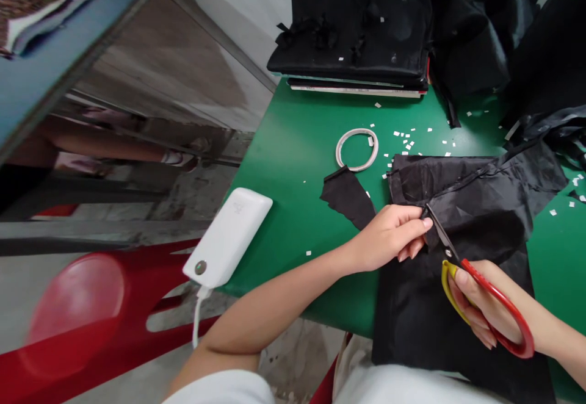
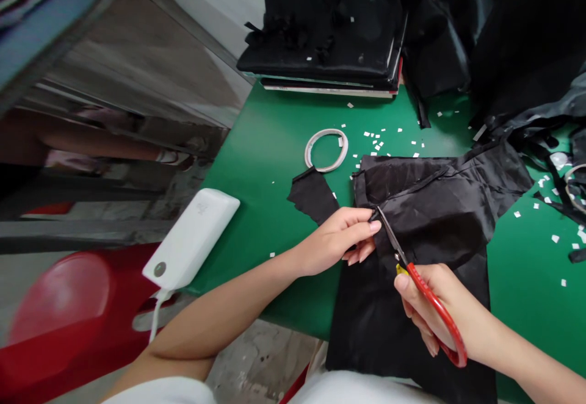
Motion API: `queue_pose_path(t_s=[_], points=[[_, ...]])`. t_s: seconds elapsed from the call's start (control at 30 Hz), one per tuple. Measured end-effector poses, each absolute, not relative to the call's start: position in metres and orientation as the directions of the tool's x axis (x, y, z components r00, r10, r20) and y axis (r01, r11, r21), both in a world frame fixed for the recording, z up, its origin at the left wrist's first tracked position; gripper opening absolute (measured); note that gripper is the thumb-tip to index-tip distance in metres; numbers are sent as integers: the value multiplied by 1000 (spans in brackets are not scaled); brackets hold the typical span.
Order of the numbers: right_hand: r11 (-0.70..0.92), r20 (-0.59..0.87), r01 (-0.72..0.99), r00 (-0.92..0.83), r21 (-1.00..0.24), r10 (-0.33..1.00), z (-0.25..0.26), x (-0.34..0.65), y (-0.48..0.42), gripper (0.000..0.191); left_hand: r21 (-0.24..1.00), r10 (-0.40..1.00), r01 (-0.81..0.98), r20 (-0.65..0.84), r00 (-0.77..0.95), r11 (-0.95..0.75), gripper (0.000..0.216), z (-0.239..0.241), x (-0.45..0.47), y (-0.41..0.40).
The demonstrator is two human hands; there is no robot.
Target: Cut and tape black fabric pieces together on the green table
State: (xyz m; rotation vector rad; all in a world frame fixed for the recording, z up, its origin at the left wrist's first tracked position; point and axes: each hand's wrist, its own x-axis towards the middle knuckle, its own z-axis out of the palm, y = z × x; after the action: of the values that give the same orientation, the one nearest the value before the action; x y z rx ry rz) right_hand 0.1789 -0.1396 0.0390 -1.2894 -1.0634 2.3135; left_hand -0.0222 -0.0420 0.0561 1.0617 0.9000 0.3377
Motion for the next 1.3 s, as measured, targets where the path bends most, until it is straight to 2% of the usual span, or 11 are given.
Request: queue_pose_path(t_s=[0.23,0.6,0.9,1.3], points=[[-655,-595,120,-563,-746,574,45,177,-136,58,909,716,187,-410,566,372,40,59,-26,-42],[-614,-572,136,-561,-777,599,45,182,-139,54,921,719,194,-385,578,337,41,59,-24,-41],[-578,-484,53,-612,-814,625,38,187,-140,52,934,694,201,-354,627,295,38,60,-24,-42],[-628,-550,97,-597,-772,584,41,182,-135,60,923,686,211,-380,621,321,38,59,-24,-42]])
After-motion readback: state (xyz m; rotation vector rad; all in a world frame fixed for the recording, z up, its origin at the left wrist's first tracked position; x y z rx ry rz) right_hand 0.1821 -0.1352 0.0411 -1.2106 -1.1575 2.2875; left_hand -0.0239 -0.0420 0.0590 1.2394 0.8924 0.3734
